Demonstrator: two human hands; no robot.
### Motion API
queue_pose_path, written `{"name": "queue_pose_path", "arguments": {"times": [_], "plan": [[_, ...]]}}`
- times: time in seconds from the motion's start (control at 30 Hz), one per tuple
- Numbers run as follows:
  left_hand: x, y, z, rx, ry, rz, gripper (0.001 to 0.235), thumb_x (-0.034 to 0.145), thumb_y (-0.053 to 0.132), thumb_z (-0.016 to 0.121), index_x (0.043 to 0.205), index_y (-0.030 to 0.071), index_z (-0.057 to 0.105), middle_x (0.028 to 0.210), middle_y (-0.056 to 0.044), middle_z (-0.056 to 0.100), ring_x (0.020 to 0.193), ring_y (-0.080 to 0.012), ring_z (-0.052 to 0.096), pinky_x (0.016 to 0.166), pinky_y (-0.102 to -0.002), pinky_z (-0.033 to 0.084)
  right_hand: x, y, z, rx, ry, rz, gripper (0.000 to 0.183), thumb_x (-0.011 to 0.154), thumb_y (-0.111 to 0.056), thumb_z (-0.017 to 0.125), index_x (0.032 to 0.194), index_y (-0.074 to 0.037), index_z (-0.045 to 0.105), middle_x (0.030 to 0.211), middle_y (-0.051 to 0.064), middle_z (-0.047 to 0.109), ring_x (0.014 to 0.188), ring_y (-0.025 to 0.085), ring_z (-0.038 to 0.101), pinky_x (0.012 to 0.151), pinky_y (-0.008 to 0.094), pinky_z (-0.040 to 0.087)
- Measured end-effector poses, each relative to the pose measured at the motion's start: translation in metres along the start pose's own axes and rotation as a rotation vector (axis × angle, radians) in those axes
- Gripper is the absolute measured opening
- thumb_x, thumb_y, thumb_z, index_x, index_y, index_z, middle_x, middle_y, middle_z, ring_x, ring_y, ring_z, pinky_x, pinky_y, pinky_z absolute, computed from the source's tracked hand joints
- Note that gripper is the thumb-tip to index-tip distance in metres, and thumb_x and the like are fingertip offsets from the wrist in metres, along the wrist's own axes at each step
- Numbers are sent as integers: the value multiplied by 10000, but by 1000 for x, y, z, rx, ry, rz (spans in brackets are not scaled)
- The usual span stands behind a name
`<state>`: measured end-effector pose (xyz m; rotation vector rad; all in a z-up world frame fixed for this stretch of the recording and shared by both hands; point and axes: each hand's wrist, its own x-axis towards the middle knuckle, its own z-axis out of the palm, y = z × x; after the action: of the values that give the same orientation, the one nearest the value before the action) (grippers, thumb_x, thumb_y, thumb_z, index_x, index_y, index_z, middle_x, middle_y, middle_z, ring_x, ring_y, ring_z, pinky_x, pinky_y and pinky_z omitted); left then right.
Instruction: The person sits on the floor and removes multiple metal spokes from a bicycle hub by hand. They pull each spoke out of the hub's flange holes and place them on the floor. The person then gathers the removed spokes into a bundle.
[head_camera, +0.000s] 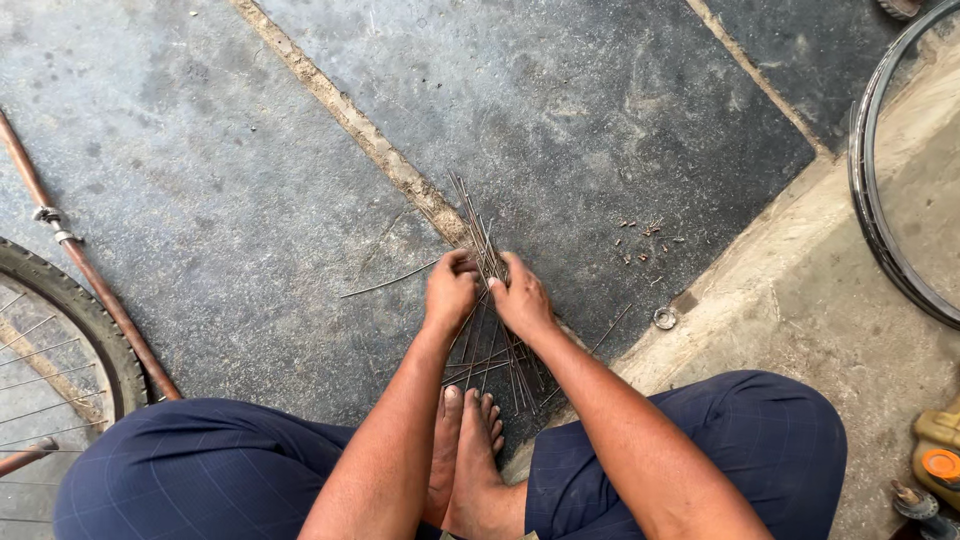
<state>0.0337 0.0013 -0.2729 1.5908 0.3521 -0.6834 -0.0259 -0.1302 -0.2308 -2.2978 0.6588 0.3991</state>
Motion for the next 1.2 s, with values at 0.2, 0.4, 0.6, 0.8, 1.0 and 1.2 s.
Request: {"name": "queue_pose_path", "arguments": {"times": [0.2, 0.4, 0.6, 0.8, 1.0, 1.2], "plan": [[-23, 22, -51, 1207, 593, 504, 259, 828, 90, 602, 1074, 98, 680, 1283, -165, 610, 1195, -341, 542, 959, -484, 459, -32, -33, -3, -295, 5, 195, 936, 769, -668, 838, 1290, 27, 488, 1302, 234, 561, 1240, 379, 545, 997, 490, 509], [-33, 4, -43, 1260, 352, 516, 117, 955, 123, 559, 1056, 101, 614, 973, -131, 626, 949, -330, 628, 826, -479, 501, -24, -28, 26, -298, 100, 46, 601, 846, -456, 810, 1199, -33, 568, 1231, 182, 603, 1174, 367, 575, 950, 492, 528], [-26, -3, -22, 1014, 138, 181, 199, 889, 51, 579, 1088, 60, 570, 960, -171, 673, 854, -341, 697, 769, -491, 564, 17, 4, 32, -193, -136, 201, 490, 854, -345, 777, 1163, -4, 610, 1087, 166, 678, 975, 312, 702, 832, 450, 602], [-16, -23, 7, 616, 7, 252, 354, 783, 102, 652, 1122, 38, 729, 1089, -230, 749, 1064, -407, 713, 965, -460, 549, 40, 24, 51, 22, 170, 159, 373, 886, -285, 771, 1120, -20, 655, 1080, 214, 715, 992, 376, 679, 851, 499, 557], [-3, -14, 29, 218, -24, 73, 380, 904, 160, 615, 1264, 54, 676, 1145, -160, 769, 1026, -299, 741, 916, -420, 567, 54, 7, 34, 502, 116, 167, 357, 885, -275, 752, 1148, -52, 662, 1010, 151, 760, 907, 283, 736, 803, 437, 578], [-16, 41, 30, -351, -121, -169, 638, 957, 381, 637, 1516, 153, 429, 1292, -90, 658, 1087, -242, 647, 841, -431, 552, 40, -32, -9, 857, 141, 115, 341, 971, -212, 614, 1266, -42, 629, 1118, 201, 751, 1005, 311, 715, 833, 470, 590]]}}
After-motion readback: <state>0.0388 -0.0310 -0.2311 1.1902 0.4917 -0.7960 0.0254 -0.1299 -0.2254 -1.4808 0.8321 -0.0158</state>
